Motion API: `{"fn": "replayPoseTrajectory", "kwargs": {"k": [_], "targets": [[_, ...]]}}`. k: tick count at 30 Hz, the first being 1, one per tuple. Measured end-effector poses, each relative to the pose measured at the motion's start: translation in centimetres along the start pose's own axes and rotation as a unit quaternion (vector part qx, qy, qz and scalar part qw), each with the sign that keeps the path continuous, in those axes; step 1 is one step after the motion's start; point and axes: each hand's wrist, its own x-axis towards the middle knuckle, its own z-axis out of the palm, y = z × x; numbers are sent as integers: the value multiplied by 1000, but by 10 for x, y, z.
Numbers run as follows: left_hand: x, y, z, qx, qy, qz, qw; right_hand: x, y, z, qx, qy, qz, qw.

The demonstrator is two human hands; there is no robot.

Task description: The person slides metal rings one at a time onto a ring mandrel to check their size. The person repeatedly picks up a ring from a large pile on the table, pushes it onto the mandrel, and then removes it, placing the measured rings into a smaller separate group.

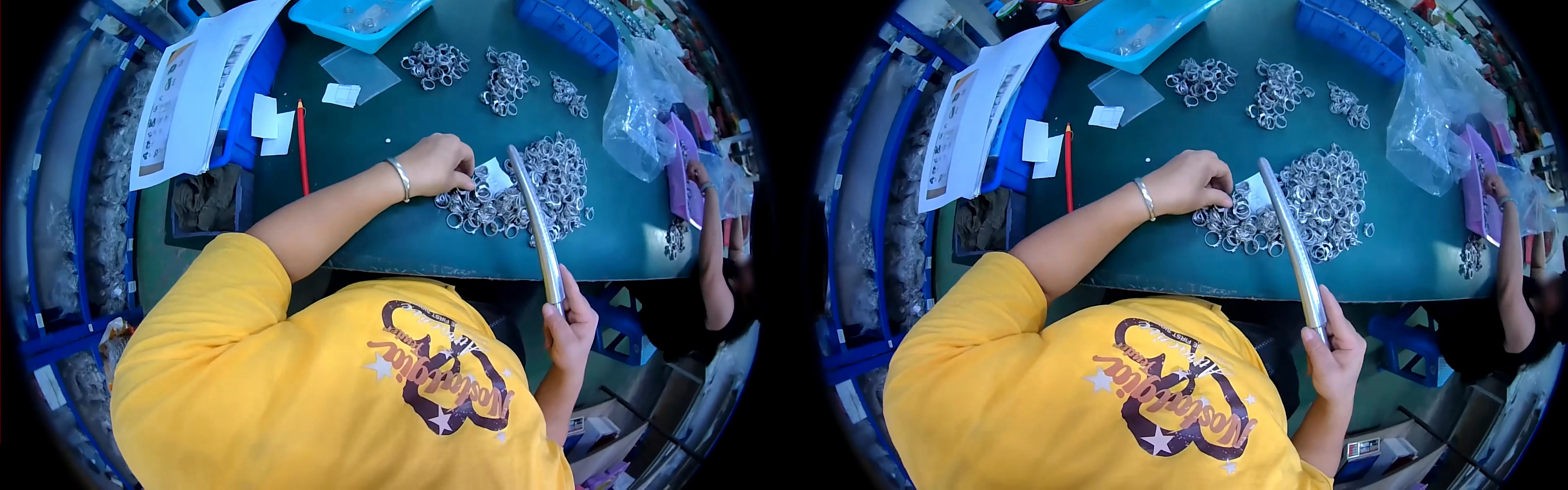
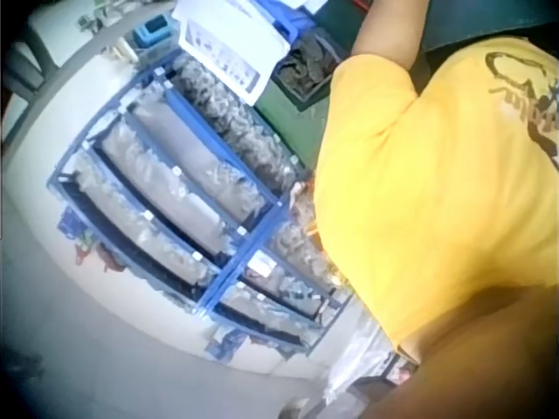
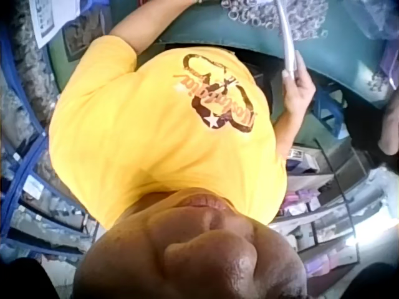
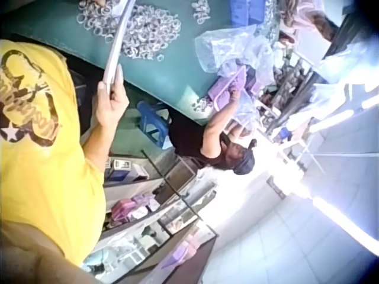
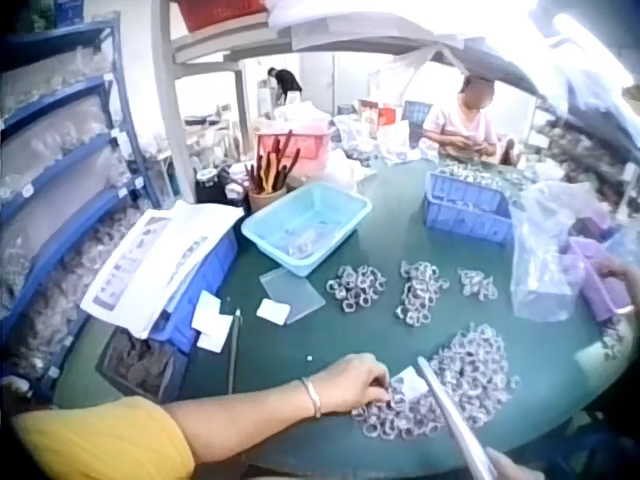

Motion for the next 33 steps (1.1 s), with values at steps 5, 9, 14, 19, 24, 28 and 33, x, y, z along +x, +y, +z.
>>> {"fn": "replayPoseTrajectory", "kwargs": {"k": [5, 9, 14, 19, 24, 28, 33], "targets": [[-11, -4, -4, -68, 19, -20, 997, 9, 7, -3, -44, -22, -2, 999], [-18, -1, 1, -244, 65, -110, 961, 22, 12, -7, -52, -45, 4, 998], [-29, 0, 7, -543, 105, -195, 810, 44, 11, -15, -79, -98, -15, 992], [-35, 3, 12, -408, 154, -167, 884, 63, 17, -19, -58, -124, -31, 990], [-40, 2, 8, -196, 134, -82, 968, 73, 7, -20, -68, -142, -18, 987], [-40, -2, 12, -90, 118, -55, 987, 67, 1, -16, -57, -122, -28, 990], [-35, 0, 7, -13, 99, -12, 995, 42, 3, -18, -74, -89, -25, 993]]}}
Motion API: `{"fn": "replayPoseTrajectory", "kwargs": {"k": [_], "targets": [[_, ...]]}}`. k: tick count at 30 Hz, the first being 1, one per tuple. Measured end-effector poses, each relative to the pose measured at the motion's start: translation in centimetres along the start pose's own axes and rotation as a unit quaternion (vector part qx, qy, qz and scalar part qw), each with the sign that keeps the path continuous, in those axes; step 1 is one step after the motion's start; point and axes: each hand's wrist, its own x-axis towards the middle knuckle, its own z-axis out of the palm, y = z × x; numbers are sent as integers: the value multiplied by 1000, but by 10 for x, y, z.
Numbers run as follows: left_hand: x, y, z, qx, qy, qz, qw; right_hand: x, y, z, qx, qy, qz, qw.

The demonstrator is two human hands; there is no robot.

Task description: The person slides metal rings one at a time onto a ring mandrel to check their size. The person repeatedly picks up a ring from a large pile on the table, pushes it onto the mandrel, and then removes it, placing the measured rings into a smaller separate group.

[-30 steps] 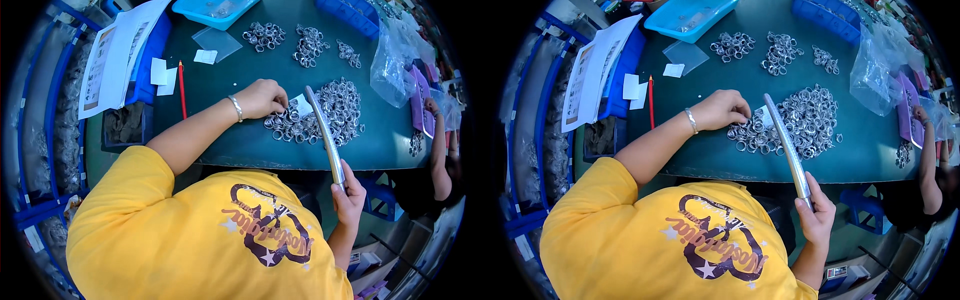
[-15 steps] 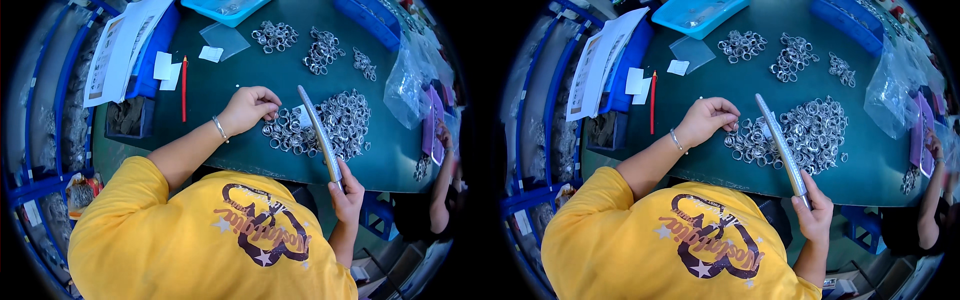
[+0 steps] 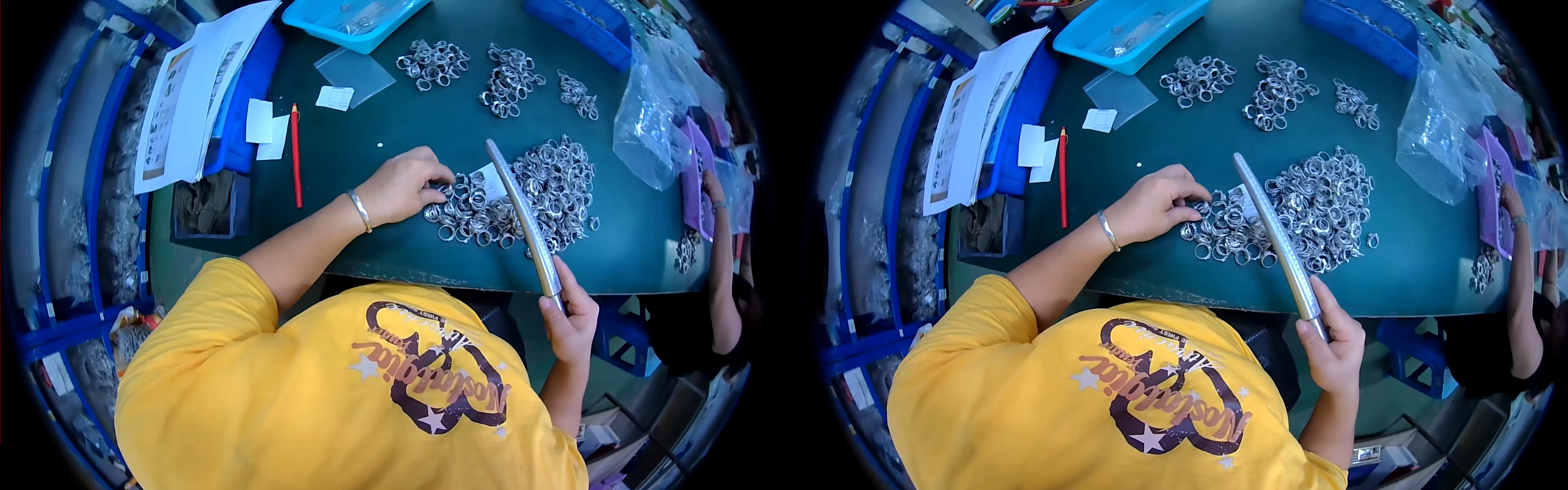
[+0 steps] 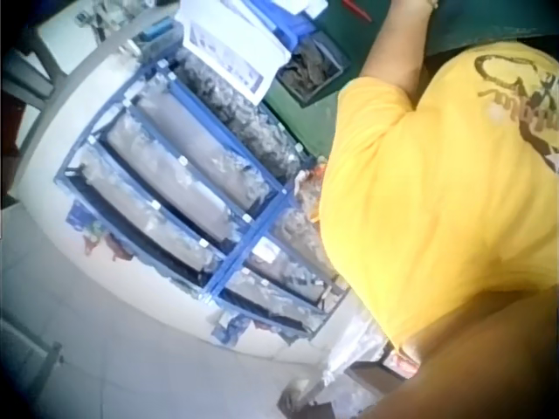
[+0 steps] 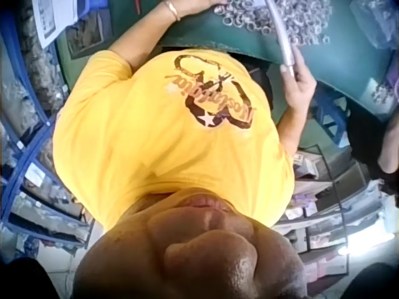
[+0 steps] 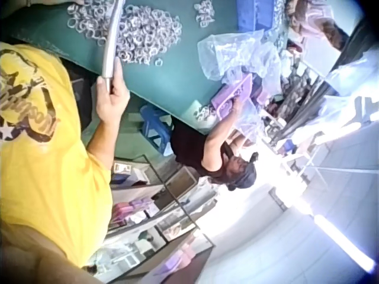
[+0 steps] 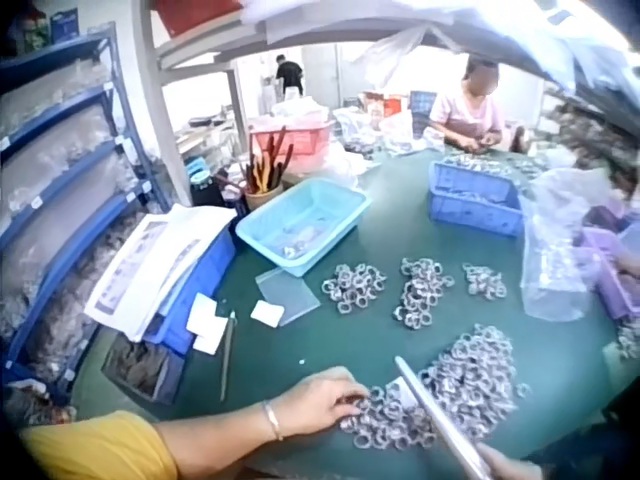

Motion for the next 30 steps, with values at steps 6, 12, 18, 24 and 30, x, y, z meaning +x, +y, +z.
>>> {"fn": "replayPoseTrajectory", "kwargs": {"k": [6, 12, 18, 24, 30], "targets": [[3, 0, -1, -175, -17, -71, 982, -11, 3, 12, 38, 23, 17, 999], [-5, -11, -3, -715, 38, -172, 676, 3, 2, 19, 4, -8, -59, 998], [-1, -22, -1, -782, 28, -141, 606, 17, 4, 17, -53, -45, -120, 990], [6, -1, 1, -669, 47, -97, 736, 28, -1, 24, -109, -60, -171, 977], [7, -1, -6, -612, 13, -43, 790, 35, -8, 27, -129, -60, -228, 963]]}}
